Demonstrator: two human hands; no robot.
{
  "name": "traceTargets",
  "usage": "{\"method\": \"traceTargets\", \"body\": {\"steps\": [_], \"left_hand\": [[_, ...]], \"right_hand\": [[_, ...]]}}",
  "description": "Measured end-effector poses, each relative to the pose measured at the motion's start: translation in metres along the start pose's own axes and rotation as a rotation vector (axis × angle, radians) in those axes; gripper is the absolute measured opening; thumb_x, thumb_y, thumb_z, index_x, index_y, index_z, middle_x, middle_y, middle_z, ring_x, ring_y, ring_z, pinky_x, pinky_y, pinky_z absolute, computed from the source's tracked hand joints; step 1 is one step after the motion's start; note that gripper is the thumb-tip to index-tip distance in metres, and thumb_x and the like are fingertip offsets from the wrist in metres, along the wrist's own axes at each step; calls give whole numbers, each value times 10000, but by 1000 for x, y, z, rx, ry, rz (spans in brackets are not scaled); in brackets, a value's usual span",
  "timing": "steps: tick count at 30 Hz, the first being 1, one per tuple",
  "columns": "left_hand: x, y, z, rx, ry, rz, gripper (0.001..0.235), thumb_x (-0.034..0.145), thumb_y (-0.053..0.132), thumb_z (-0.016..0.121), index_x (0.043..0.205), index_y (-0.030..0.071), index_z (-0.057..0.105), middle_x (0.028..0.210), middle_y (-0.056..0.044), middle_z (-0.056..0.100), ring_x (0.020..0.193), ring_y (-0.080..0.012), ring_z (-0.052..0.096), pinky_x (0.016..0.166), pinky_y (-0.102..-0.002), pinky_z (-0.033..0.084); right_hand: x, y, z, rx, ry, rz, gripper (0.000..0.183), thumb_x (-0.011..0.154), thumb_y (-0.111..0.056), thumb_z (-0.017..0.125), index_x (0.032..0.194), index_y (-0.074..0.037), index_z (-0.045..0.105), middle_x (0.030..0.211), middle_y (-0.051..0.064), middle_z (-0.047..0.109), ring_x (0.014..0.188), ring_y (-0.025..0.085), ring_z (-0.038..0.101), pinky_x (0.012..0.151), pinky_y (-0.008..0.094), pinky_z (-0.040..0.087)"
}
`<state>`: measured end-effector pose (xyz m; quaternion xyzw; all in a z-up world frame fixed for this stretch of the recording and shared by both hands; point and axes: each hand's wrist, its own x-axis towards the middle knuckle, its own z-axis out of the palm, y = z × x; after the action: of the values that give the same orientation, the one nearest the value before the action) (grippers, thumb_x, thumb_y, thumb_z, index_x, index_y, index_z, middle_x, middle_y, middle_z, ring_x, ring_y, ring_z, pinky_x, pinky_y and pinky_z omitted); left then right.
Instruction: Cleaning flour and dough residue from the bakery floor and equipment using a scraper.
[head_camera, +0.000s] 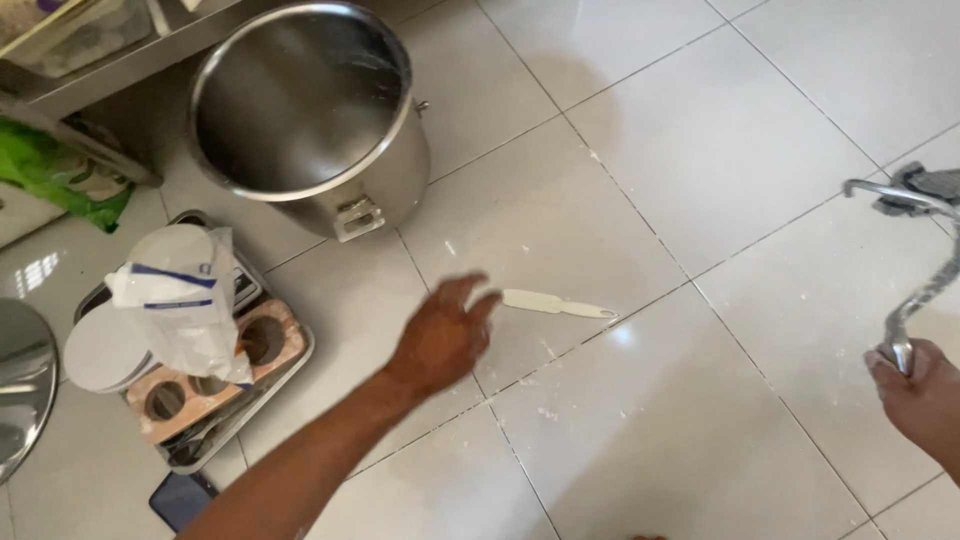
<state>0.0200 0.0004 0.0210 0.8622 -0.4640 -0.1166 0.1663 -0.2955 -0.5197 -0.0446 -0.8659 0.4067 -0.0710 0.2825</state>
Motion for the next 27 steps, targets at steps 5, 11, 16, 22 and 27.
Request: {"method": "traceTargets", "body": {"steps": [5, 11, 16, 22, 27], "left_hand": [[29, -56, -99, 592, 770, -47, 814, 902, -46, 603, 1592, 97, 196, 1626, -259, 353, 1534, -429, 342, 1152, -607, 377], [31, -106, -109, 532, 604, -300, 271, 796, -134, 518, 959, 47, 636, 826, -107, 671, 732, -292, 607, 880, -456, 433], [11, -101, -104, 529, 601, -214, 255, 776, -129, 550, 885, 94, 608, 823, -75, 618, 728, -283, 561, 777, -461, 414], [-24, -71, -97, 441, 617, -84, 230, 781, -117, 522, 843, 96, 585, 740, -62, 553, 686, -295, 530, 730, -455, 371], [-41, -58, -88, 439, 651, -18, 283, 662, -151, 543, 784, 103, 510, 697, -61, 499, 642, -280, 477, 685, -428, 347]], "right_hand": [[-16, -128, 4, -229, -200, 20, 459, 1016, -425, 568, 1260, -47, 662, 982, 207, 773, 984, 444, 692, 924, 493, 469], [-48, -222, 0, -199, -294, -43, 354, 1005, -382, 598, 1195, -97, 688, 845, 122, 735, 790, 333, 669, 837, 408, 484], [-57, -253, -12, -297, -260, -166, 367, 977, -433, 613, 1226, -183, 717, 699, 99, 736, 702, 297, 681, 795, 365, 517], [-61, -344, -37, -484, -237, -271, 495, 947, -481, 626, 1382, -253, 682, 777, 80, 829, 774, 265, 741, 784, 340, 531], [-56, -447, -34, -574, -266, -618, 270, 948, -481, 602, 975, -231, 700, 590, 24, 624, 586, 209, 568, 666, 315, 472]]}}
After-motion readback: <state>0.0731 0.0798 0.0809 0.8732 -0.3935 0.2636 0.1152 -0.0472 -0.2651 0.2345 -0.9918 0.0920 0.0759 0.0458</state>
